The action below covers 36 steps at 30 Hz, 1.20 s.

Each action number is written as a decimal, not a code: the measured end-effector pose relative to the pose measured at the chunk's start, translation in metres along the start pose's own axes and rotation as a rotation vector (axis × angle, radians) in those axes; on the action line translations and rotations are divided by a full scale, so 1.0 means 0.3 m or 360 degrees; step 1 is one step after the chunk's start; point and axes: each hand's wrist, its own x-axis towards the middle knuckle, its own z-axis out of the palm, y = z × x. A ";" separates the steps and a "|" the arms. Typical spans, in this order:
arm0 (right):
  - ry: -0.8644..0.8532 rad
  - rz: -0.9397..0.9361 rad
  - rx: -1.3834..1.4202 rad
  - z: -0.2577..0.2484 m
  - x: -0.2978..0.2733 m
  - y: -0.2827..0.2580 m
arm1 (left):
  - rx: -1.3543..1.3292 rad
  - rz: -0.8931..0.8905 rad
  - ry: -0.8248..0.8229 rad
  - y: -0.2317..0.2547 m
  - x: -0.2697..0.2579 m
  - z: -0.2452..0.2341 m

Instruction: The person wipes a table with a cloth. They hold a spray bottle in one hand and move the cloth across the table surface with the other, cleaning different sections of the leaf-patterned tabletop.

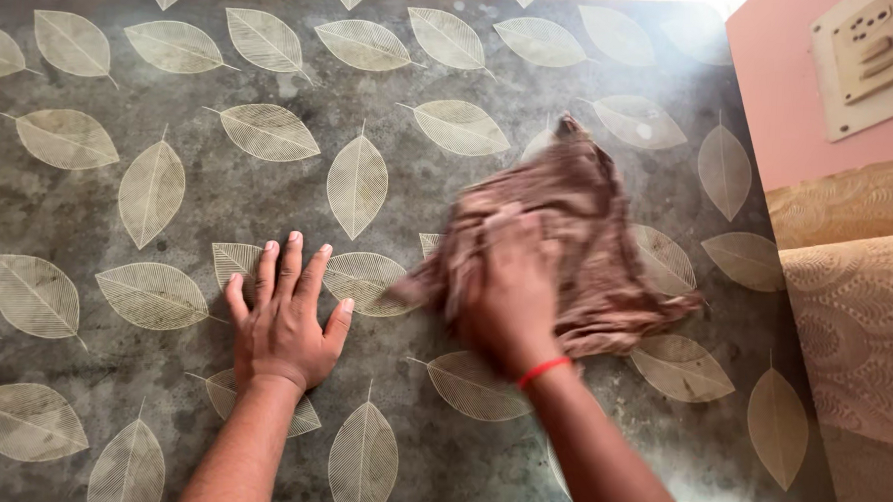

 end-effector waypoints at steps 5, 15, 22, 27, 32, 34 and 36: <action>-0.0351 -0.0032 0.1074 -0.172 -0.097 -0.029 | -0.0018 -0.0016 0.0004 -0.004 0.000 -0.006; -0.0691 0.0321 0.0111 -0.185 -0.138 0.219 | 0.0019 -0.0022 -0.0015 -0.002 -0.001 -0.007; -0.0606 -0.0164 0.0493 -0.072 -0.026 -0.137 | -0.0003 -0.0007 0.0015 -0.005 -0.003 0.000; -0.0521 -0.0328 0.0801 -0.220 -0.266 -0.105 | -0.0050 -0.0004 0.0050 0.002 -0.003 -0.005; -0.0750 -0.0073 0.0051 -0.251 -0.363 0.268 | -0.0068 -0.0016 0.0031 -0.001 -0.003 -0.012; -0.0676 0.0191 -0.0024 -0.177 -0.286 0.389 | -0.0083 -0.0015 0.0019 0.000 -0.005 -0.012; -0.0627 0.0027 -0.0563 -0.040 -0.170 0.397 | -0.0042 -0.0033 -0.0020 -0.004 0.000 -0.015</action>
